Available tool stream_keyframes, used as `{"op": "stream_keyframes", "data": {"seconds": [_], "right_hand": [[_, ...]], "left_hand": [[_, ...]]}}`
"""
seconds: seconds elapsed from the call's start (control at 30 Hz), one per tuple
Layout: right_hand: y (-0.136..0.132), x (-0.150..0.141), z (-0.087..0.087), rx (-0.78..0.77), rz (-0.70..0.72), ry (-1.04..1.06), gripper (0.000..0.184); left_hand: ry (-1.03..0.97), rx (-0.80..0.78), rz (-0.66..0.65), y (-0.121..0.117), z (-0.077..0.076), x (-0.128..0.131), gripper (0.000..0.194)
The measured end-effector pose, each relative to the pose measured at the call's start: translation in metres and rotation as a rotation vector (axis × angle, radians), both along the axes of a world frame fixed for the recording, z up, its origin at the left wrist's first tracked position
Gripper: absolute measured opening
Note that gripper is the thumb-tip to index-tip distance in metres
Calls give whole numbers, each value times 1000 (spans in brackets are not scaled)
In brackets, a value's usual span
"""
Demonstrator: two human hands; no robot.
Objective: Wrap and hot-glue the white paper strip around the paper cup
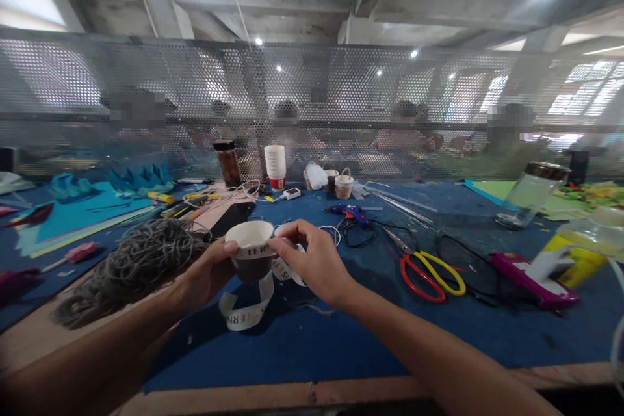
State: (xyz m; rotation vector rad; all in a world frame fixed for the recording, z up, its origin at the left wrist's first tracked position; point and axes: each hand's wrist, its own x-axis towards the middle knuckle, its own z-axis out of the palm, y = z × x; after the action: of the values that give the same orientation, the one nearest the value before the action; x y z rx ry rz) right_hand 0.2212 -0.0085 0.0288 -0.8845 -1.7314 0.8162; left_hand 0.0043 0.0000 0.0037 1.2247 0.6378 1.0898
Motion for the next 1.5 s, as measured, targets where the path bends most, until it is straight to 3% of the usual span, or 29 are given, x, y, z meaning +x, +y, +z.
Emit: {"op": "stream_keyframes", "data": {"seconds": [0.33, 1.5], "right_hand": [[0, -2, -2, 3, 4, 15, 20], [-2, -5, -2, 69, 9, 12, 17]], "left_hand": [[67, 27, 71, 2, 1, 6, 60], [116, 43, 134, -3, 1, 9, 38]]}}
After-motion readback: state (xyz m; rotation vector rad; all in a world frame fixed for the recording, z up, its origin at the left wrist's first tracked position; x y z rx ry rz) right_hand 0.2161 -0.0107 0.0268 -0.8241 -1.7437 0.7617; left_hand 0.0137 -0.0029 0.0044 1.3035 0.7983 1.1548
